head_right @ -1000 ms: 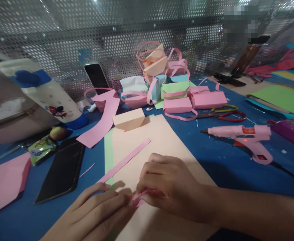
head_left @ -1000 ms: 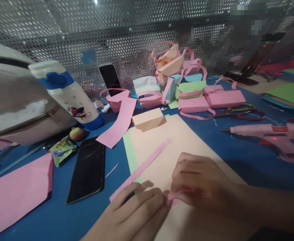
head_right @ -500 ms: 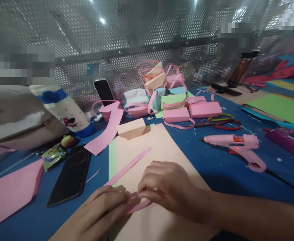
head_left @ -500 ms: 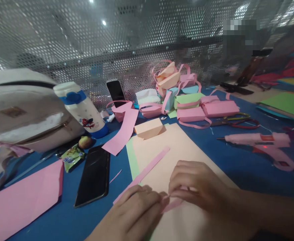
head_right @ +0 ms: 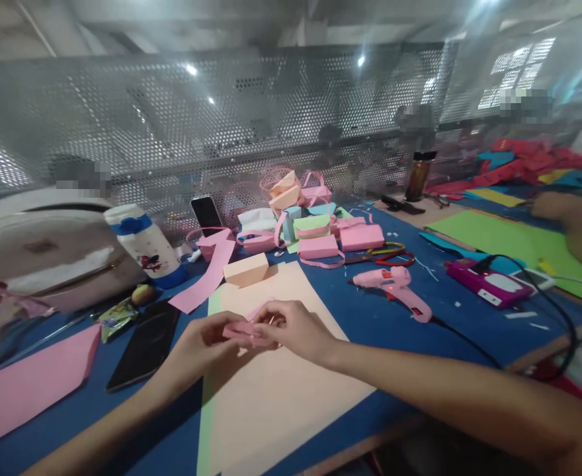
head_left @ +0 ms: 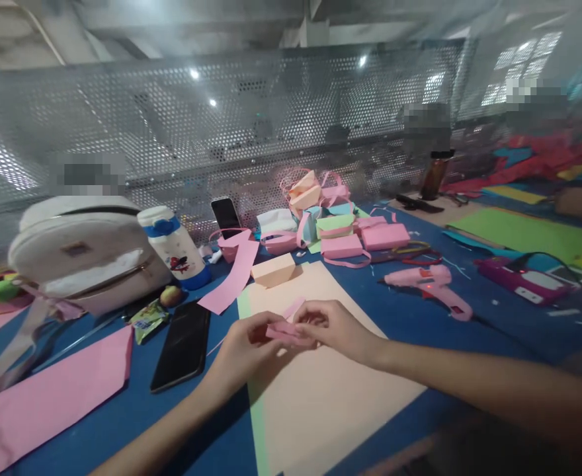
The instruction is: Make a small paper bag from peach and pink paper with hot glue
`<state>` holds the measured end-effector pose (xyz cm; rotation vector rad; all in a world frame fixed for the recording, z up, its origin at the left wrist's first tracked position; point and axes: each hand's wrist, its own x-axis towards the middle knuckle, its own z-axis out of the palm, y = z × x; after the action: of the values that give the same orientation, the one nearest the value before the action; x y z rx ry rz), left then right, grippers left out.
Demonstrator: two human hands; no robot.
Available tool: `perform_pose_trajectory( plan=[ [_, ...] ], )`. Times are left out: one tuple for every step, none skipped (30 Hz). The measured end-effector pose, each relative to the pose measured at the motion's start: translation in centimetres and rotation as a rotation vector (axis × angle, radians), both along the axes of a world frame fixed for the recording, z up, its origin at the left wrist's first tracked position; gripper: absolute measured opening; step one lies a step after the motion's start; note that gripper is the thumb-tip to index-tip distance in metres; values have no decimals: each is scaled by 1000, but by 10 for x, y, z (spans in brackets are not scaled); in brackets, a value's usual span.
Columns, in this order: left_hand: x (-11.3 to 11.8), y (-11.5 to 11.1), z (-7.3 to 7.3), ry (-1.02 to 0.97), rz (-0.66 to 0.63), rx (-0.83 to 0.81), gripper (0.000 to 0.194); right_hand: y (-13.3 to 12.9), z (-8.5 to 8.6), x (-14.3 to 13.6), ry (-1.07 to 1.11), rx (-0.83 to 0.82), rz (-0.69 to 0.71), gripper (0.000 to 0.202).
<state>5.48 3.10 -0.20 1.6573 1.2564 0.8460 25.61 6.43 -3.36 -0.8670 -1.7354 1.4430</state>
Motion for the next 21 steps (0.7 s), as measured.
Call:
perform_pose_trajectory(
  plan=[
    [3,2,-1,-18,28,0,18,0,0,1,7,10,1,24],
    [4,3,-2,-34,61,0,21,0,0,1,14,17,6,27],
    [5,4,-2,-45,85,-1,25,0,1,2,20,20,14,30],
    [6,5,-2,-50,104,-2,29,0,1,2,26,21,25,33],
    [5,5,-1,-52,118,0,33,-1,2,2,34,21,34,33],
    [5,4,-1,-53,126,2,35,-2,3,2,43,20,38,32],
    [5,4,1,-52,130,5,38,-2,3,1,52,18,38,31],
    [5,3,2,-52,134,6,41,-2,3,1,60,16,35,30],
    [6,2,3,-52,138,6,43,-2,3,1,68,13,30,30],
    [6,1,4,-52,138,3,45,-2,2,0,76,8,25,29],
    [6,1,4,-51,134,-1,47,-1,2,0,82,1,22,28],
    [7,0,4,-51,127,-5,49,0,1,-1,88,-6,19,27],
    [7,0,4,-51,120,-7,50,1,1,-1,96,-15,14,26],
    [7,1,4,-50,111,-9,51,3,1,-1,103,-25,7,26],
    [7,2,3,-49,104,-8,51,4,1,-1,110,-33,-2,26],
    [7,2,3,-49,99,-5,52,6,1,0,116,-39,-11,25],
    [7,3,3,-51,97,-2,52,7,2,0,121,-44,-19,24],
    [6,4,3,-54,96,2,52,9,2,1,127,-48,-29,23],
    [6,5,4,-58,100,6,51,11,2,1,133,-50,-42,23],
    [6,6,5,-64,108,12,50,12,2,2,140,-51,-57,23],
    [6,7,7,-71,118,17,49,14,2,2,149,-53,-75,24]
  ],
)
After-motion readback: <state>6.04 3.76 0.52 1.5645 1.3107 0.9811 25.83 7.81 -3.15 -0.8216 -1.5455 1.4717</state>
